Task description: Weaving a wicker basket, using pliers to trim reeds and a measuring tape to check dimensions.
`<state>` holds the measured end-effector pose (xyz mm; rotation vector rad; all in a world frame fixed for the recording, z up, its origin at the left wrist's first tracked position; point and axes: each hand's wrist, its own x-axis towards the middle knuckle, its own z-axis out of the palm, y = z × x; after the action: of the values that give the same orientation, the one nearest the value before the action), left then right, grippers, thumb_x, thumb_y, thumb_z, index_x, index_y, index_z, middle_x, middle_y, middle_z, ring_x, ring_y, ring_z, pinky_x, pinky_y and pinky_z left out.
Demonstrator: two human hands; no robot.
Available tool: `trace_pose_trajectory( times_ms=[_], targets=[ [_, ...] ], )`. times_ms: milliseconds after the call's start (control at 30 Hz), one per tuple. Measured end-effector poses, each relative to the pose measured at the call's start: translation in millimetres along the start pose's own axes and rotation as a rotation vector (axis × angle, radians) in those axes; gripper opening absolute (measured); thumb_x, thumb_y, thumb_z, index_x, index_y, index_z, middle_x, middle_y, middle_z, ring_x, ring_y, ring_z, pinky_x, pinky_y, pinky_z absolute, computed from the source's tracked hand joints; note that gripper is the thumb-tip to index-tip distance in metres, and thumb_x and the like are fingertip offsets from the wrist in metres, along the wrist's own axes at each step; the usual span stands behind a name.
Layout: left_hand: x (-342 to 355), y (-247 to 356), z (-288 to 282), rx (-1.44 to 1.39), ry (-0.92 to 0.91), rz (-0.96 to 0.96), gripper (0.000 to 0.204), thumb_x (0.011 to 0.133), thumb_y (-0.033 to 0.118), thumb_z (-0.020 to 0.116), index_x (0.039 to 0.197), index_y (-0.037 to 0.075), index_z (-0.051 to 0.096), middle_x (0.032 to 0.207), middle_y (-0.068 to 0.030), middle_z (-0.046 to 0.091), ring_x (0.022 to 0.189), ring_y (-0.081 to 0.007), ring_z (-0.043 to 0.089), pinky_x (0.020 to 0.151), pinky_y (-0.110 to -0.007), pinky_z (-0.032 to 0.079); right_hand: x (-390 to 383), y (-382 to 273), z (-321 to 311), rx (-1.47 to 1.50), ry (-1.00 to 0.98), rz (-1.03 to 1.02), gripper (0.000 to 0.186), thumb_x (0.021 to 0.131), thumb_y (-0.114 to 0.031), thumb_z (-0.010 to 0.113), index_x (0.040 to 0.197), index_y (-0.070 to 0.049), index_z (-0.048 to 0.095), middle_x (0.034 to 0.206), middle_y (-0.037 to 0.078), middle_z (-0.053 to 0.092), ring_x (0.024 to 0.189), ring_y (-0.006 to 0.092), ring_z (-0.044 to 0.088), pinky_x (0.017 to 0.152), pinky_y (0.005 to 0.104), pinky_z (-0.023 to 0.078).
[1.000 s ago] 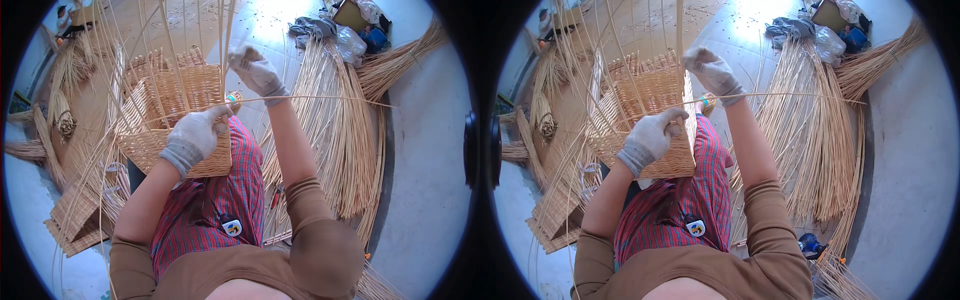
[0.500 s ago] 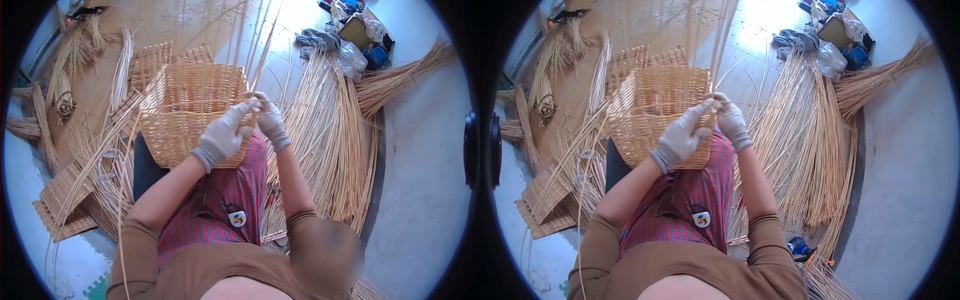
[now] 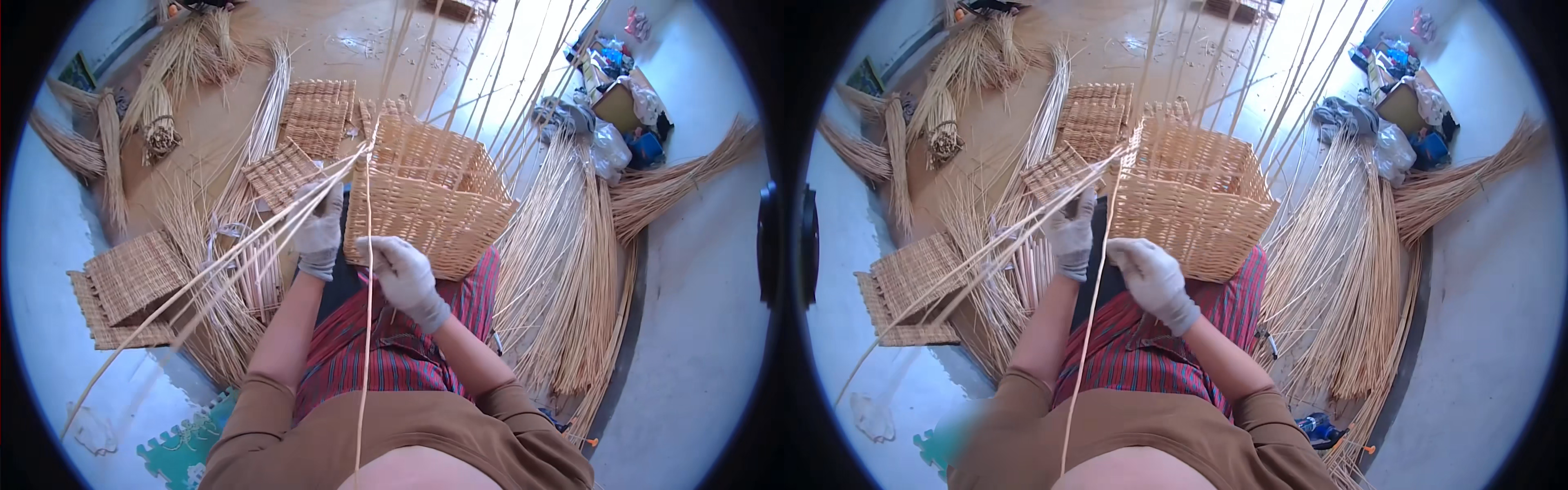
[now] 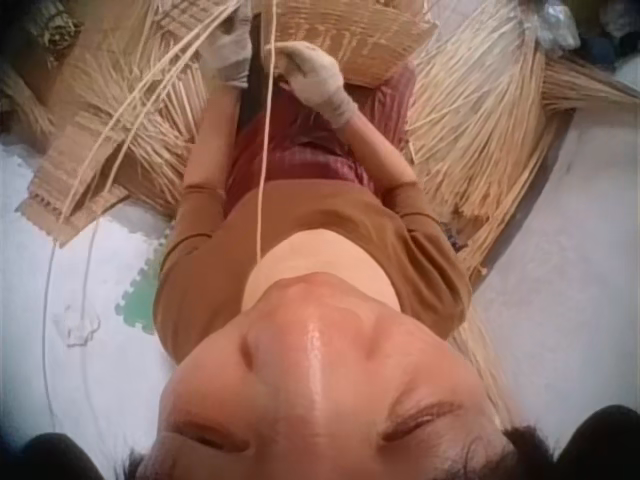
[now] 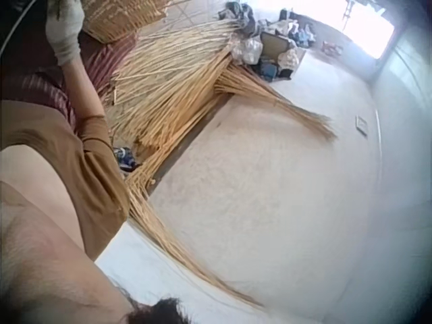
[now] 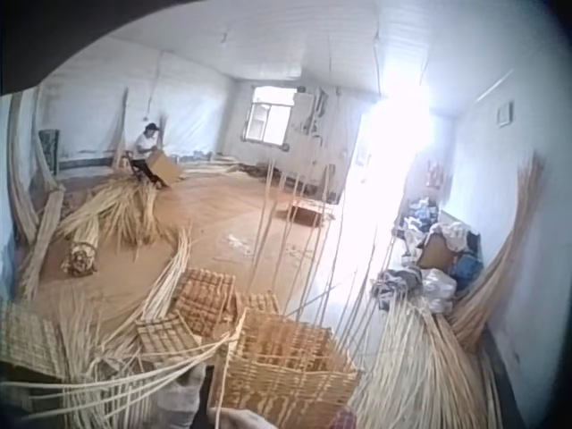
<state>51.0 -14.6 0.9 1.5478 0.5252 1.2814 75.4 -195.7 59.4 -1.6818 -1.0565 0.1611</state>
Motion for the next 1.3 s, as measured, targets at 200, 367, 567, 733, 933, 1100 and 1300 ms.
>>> trace_pose_trajectory(
  times_ms=[200, 367, 567, 733, 933, 1100, 1300],
  targets=[
    [10.9, -3.8, -4.9, -0.740, -0.291, -0.282, 0.016, 0.092, 0.014, 0.074, 0.092, 0.006, 0.060, 0.082, -0.0041, 0.060, 0.069, -0.0148, 0.055, 0.060, -0.028, 0.048, 29.0, -40.0, 23.8, -0.205, 0.063, -0.151, 0.049, 0.086, -0.006, 0.076, 0.133, -0.011, 0.064, 0.085, 0.006, 0.066, 0.070, 0.0232, 0.066, 0.065, 0.0358, 0.055],
    [-15.6, 18.0, 8.7, -0.920, -0.144, -0.301, 0.018, 0.096, 0.017, 0.069, 0.103, 0.003, 0.061, 0.100, -0.0087, 0.062, 0.091, -0.0216, 0.061, 0.083, -0.036, 0.052, 35.3, -32.8, 29.5, -0.456, 0.011, -0.253, 0.033, 0.088, -0.017, 0.072, 0.121, -0.013, 0.071, 0.084, 0.010, 0.066, 0.077, 0.0315, 0.066, 0.067, 0.0423, 0.053],
    [3.8, -39.5, 27.9, 0.584, -0.229, 0.189, 0.046, 0.093, 0.017, 0.077, 0.131, -0.002, 0.060, 0.119, -0.0179, 0.068, 0.103, -0.0271, 0.065, 0.093, -0.039, 0.051, 74.6, -2.6, -13.4, -0.857, 0.222, -0.407, 0.037, 0.086, -0.018, 0.069, 0.122, -0.012, 0.066, 0.093, 0.004, 0.065, 0.089, 0.0255, 0.064, 0.080, 0.0419, 0.049],
    [0.6, -48.8, 47.4, -0.102, -0.268, -0.112, 0.036, 0.098, 0.012, 0.068, 0.130, -0.002, 0.060, 0.118, -0.0147, 0.070, 0.109, -0.0213, 0.068, 0.095, -0.034, 0.053, 130.6, 13.3, -15.0, -1.139, -0.070, -0.501, 0.021, 0.086, -0.021, 0.063, 0.103, -0.008, 0.067, 0.087, 0.004, 0.066, 0.086, 0.0239, 0.065, 0.076, 0.0402, 0.047],
    [8.5, -32.0, 35.3, 0.173, -0.343, -0.045, 0.031, 0.103, 0.021, 0.064, 0.126, 0.000, 0.065, 0.105, -0.0119, 0.076, 0.093, -0.0204, 0.075, 0.083, -0.034, 0.057, 140.2, 13.0, -21.2, -1.249, -0.222, -0.553, 0.015, 0.086, -0.022, 0.062, 0.092, -0.009, 0.067, 0.085, 0.006, 0.067, 0.085, 0.0252, 0.066, 0.073, 0.0403, 0.048],
    [15.1, -9.4, 40.3, 0.008, -0.373, -0.217, 0.030, 0.102, 0.019, 0.064, 0.124, 0.000, 0.066, 0.113, -0.0141, 0.075, 0.106, -0.0264, 0.073, 0.091, -0.036, 0.056, 151.6, 20.6, -22.0, -1.284, -0.303, -0.561, 0.014, 0.087, -0.022, 0.062, 0.090, -0.009, 0.067, 0.084, 0.006, 0.067, 0.084, 0.0247, 0.066, 0.073, 0.0400, 0.048],
    [15.7, -12.6, 38.5, -0.066, -0.341, -0.141, 0.029, 0.098, 0.007, 0.069, 0.124, 0.000, 0.058, 0.099, -0.0079, 0.070, 0.093, -0.0153, 0.069, 0.085, -0.031, 0.057, 127.2, 29.7, -15.0, -0.947, 0.053, -0.495, 0.020, 0.085, -0.019, 0.068, 0.104, -0.011, 0.066, 0.095, 0.008, 0.068, 0.086, 0.0290, 0.066, 0.074, 0.0433, 0.050]
  ],
)
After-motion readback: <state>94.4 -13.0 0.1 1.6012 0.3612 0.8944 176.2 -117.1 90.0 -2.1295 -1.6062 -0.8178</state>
